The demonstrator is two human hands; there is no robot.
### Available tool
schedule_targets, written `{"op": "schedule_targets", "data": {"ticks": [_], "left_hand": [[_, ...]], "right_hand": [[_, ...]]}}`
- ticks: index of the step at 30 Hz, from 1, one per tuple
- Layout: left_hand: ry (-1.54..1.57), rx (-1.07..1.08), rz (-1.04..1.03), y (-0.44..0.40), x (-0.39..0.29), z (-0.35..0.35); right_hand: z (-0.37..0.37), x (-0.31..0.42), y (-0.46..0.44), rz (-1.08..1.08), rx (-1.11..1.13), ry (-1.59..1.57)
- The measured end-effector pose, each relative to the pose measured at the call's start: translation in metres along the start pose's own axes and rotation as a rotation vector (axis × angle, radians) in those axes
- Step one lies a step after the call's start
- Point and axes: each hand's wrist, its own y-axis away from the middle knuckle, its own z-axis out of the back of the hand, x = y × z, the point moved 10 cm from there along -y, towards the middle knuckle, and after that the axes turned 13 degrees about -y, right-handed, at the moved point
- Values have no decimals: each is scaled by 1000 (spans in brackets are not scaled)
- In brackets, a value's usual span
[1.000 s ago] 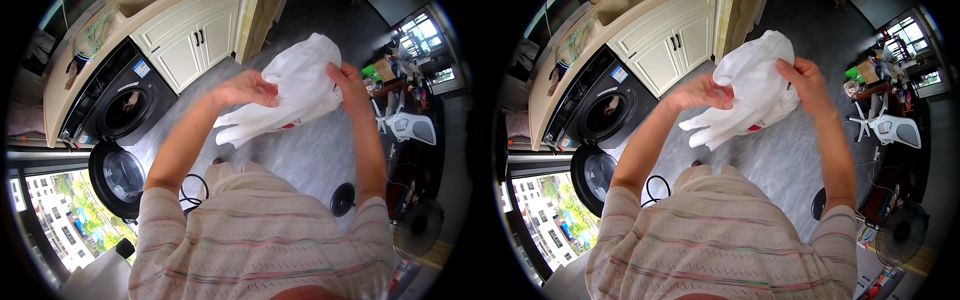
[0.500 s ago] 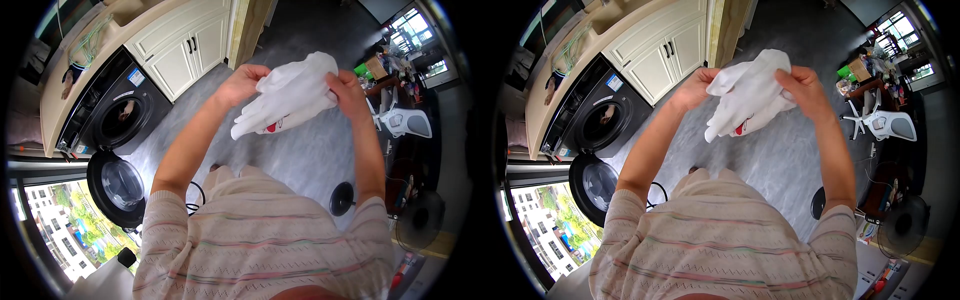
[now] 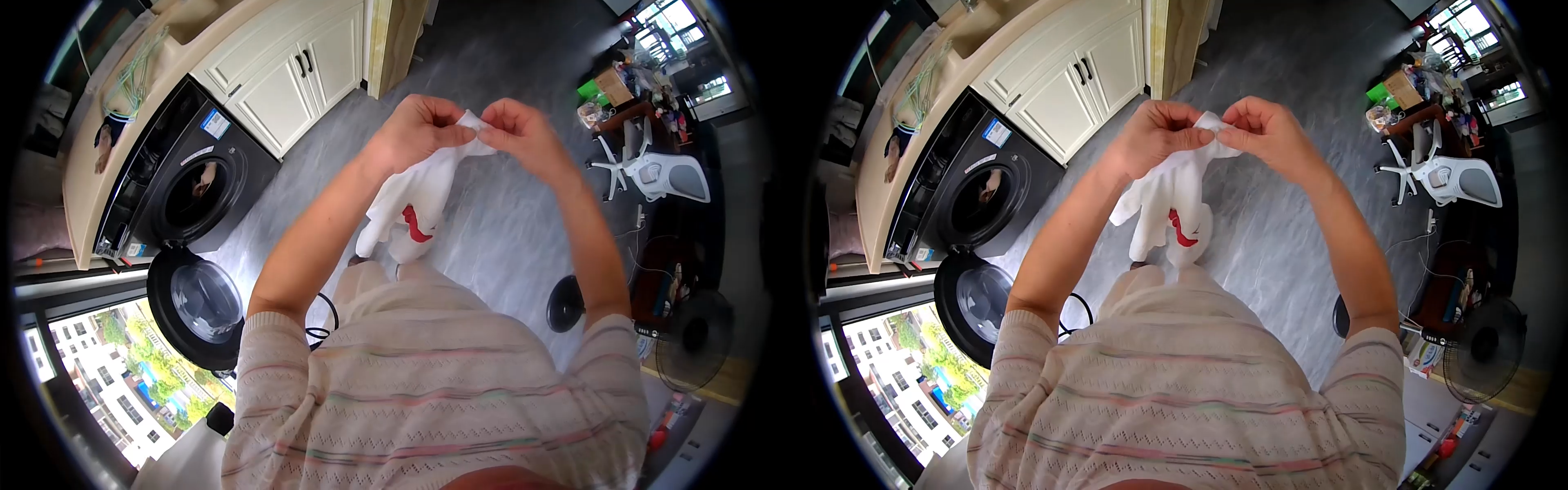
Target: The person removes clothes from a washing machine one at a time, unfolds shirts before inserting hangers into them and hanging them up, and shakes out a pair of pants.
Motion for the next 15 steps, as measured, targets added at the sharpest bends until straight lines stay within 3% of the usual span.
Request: {"op": "schedule_targets", "data": {"ticks": [3,6,9,15], "left_hand": [[-29,-19,-2,2,3,9],[-16,-20,29,7,10,22],[28,-27,18,10,7,29],[52,23,-77,20,-3,50]], "right_hand": [[-15,-41,-5,-209,141,-12],[-16,-29,-16,-61,39,-117],[-38,7,-29,88,179,-37],[-23,19,-38,78,-4,-330]]}}
